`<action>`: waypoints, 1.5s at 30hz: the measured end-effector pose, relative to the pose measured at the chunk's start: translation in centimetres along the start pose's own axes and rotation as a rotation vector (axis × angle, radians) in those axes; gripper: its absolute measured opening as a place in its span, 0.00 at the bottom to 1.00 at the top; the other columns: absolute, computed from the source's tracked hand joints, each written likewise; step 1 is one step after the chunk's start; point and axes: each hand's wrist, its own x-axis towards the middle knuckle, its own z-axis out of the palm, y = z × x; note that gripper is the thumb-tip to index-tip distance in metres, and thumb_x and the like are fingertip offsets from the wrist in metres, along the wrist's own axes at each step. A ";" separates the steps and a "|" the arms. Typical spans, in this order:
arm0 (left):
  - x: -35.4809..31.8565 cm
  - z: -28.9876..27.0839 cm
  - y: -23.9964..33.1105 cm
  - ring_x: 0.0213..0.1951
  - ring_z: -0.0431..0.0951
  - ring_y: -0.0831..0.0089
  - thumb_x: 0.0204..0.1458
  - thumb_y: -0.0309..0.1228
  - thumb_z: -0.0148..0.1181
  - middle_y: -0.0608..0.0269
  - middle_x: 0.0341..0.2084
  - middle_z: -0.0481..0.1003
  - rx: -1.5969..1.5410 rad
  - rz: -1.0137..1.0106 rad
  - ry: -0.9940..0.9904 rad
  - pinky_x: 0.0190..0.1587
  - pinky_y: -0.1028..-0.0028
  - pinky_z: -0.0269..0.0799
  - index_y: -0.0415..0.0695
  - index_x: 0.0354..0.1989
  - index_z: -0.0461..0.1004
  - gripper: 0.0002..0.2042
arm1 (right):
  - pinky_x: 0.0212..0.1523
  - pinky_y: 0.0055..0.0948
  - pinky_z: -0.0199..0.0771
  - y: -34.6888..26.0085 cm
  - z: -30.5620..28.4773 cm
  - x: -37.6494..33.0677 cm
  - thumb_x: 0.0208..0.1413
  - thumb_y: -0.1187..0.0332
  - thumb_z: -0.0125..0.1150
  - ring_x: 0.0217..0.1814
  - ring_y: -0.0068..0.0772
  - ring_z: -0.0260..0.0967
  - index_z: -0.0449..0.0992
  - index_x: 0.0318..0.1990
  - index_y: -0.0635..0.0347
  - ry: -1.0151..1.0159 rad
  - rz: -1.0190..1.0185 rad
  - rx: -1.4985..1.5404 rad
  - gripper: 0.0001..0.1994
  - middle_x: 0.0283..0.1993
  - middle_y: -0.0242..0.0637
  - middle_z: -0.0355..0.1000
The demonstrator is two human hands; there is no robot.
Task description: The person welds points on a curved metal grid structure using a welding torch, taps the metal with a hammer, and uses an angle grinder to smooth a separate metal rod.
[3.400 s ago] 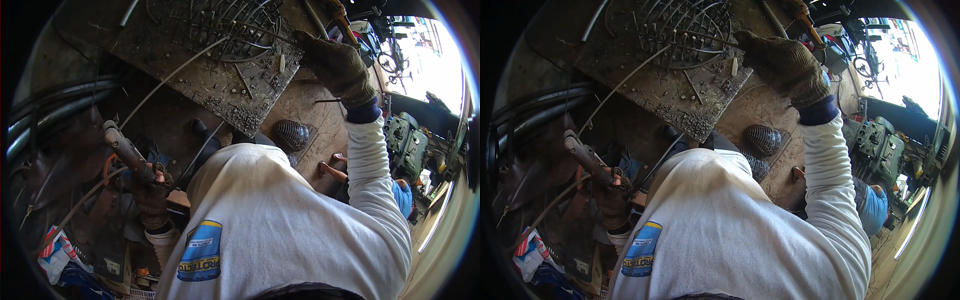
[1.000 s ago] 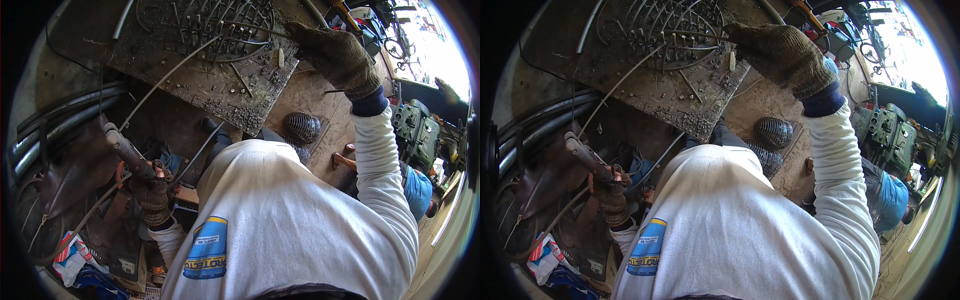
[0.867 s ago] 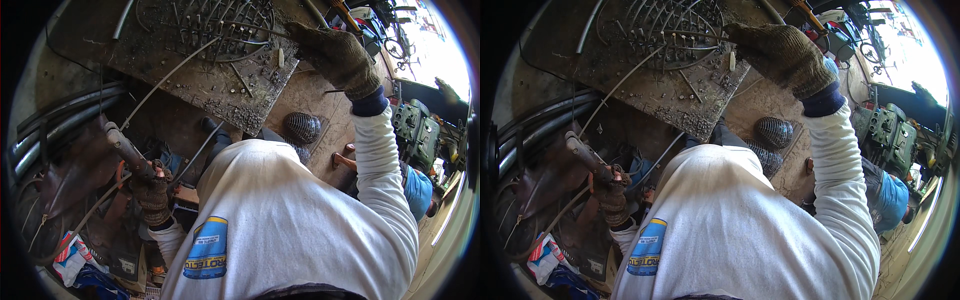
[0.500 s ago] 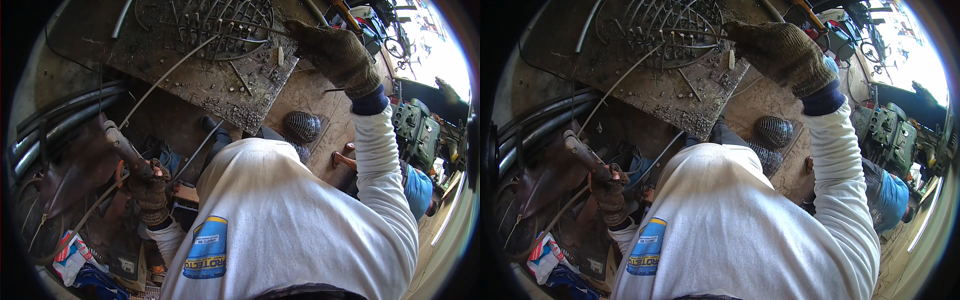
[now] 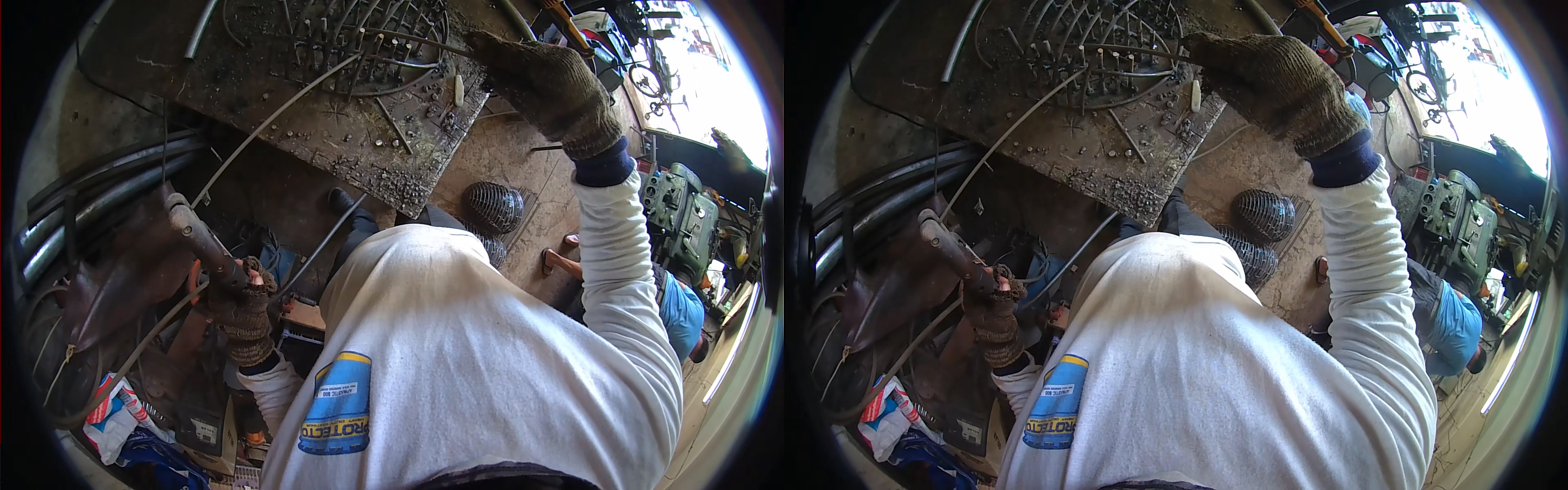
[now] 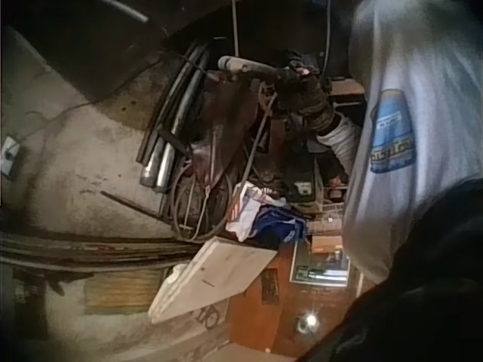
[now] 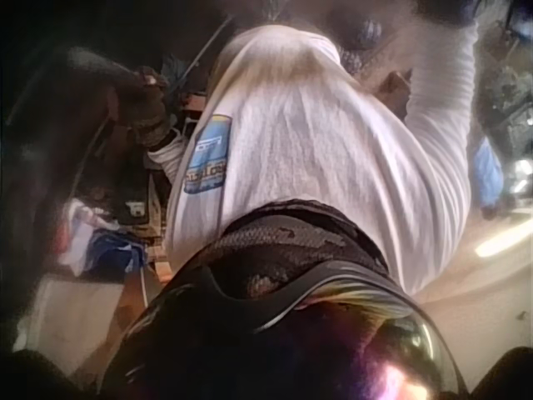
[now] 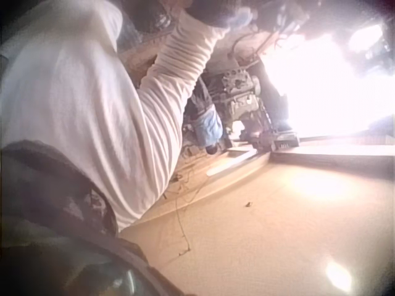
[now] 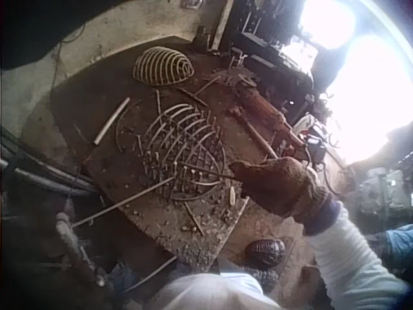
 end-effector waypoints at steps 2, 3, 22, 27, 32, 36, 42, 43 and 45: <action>0.6 2.4 -1.4 0.44 0.73 0.56 0.58 0.42 0.55 0.47 0.41 0.71 -0.195 0.096 -0.046 0.51 0.59 0.70 0.38 0.56 0.67 0.23 | 0.47 0.31 0.79 -0.2 0.0 -0.1 0.59 0.70 0.62 0.45 0.43 0.78 0.75 0.58 0.57 -0.037 0.183 0.182 0.19 0.49 0.43 0.78; 0.7 2.8 -1.6 0.44 0.73 0.56 0.58 0.41 0.55 0.47 0.41 0.71 -0.248 0.161 -0.049 0.51 0.59 0.70 0.38 0.55 0.68 0.22 | 0.47 0.31 0.79 -0.1 0.1 -0.2 0.59 0.70 0.62 0.45 0.43 0.78 0.75 0.58 0.57 -0.037 0.185 0.181 0.19 0.49 0.43 0.78; -1.1 6.3 3.1 0.39 0.76 0.64 0.54 0.19 0.59 0.53 0.40 0.72 0.131 0.199 0.310 0.44 0.64 0.76 0.38 0.52 0.67 0.16 | 0.47 0.32 0.79 1.9 1.2 -1.4 0.58 0.69 0.62 0.47 0.44 0.78 0.74 0.59 0.59 -0.022 0.094 0.009 0.20 0.54 0.42 0.76; -1.3 13.0 4.8 0.30 0.76 0.72 0.50 0.26 0.69 0.59 0.34 0.73 0.708 0.263 0.414 0.32 0.73 0.76 0.38 0.55 0.66 0.25 | 0.45 0.32 0.79 0.3 0.8 -0.5 0.57 0.69 0.64 0.45 0.44 0.78 0.75 0.56 0.59 0.052 0.114 0.144 0.19 0.50 0.42 0.78; -1.3 14.6 4.6 0.28 0.74 0.75 0.49 0.29 0.71 0.62 0.33 0.73 0.686 0.227 0.450 0.27 0.75 0.73 0.39 0.52 0.67 0.24 | 0.48 0.32 0.76 0.4 0.2 -0.5 0.58 0.69 0.62 0.47 0.42 0.75 0.74 0.56 0.59 0.037 0.028 0.053 0.19 0.51 0.40 0.75; -1.0 12.0 4.9 0.37 0.74 0.69 0.56 0.25 0.59 0.59 0.35 0.72 0.176 0.036 0.201 0.37 0.68 0.74 0.38 0.48 0.69 0.13 | 0.52 0.32 0.74 0.2 0.2 -0.6 0.60 0.68 0.58 0.51 0.40 0.73 0.71 0.58 0.60 0.049 0.059 0.116 0.19 0.54 0.41 0.73; -1.7 6.6 4.7 0.42 0.73 0.62 0.63 0.30 0.47 0.51 0.37 0.72 -0.492 -0.102 0.084 0.47 0.61 0.74 0.32 0.49 0.68 0.13 | 0.58 0.32 0.70 0.7 0.7 -1.1 0.63 0.67 0.53 0.56 0.39 0.70 0.68 0.61 0.61 0.084 0.117 0.304 0.20 0.59 0.41 0.69; -1.7 6.9 4.7 0.42 0.73 0.61 0.63 0.32 0.46 0.50 0.38 0.72 -1.003 -0.201 0.097 0.48 0.63 0.74 0.32 0.49 0.68 0.15 | 0.58 0.32 0.69 0.8 0.8 -1.3 0.64 0.67 0.52 0.57 0.38 0.69 0.67 0.62 0.61 0.098 0.141 0.385 0.20 0.60 0.41 0.68; -1.5 6.5 4.2 0.42 0.73 0.60 0.64 0.34 0.44 0.49 0.39 0.71 -1.511 -0.304 0.107 0.48 0.64 0.74 0.32 0.50 0.67 0.16 | 0.60 0.32 0.67 1.0 0.7 -2.0 0.65 0.67 0.50 0.59 0.38 0.68 0.66 0.63 0.61 0.123 0.187 0.550 0.20 0.61 0.41 0.67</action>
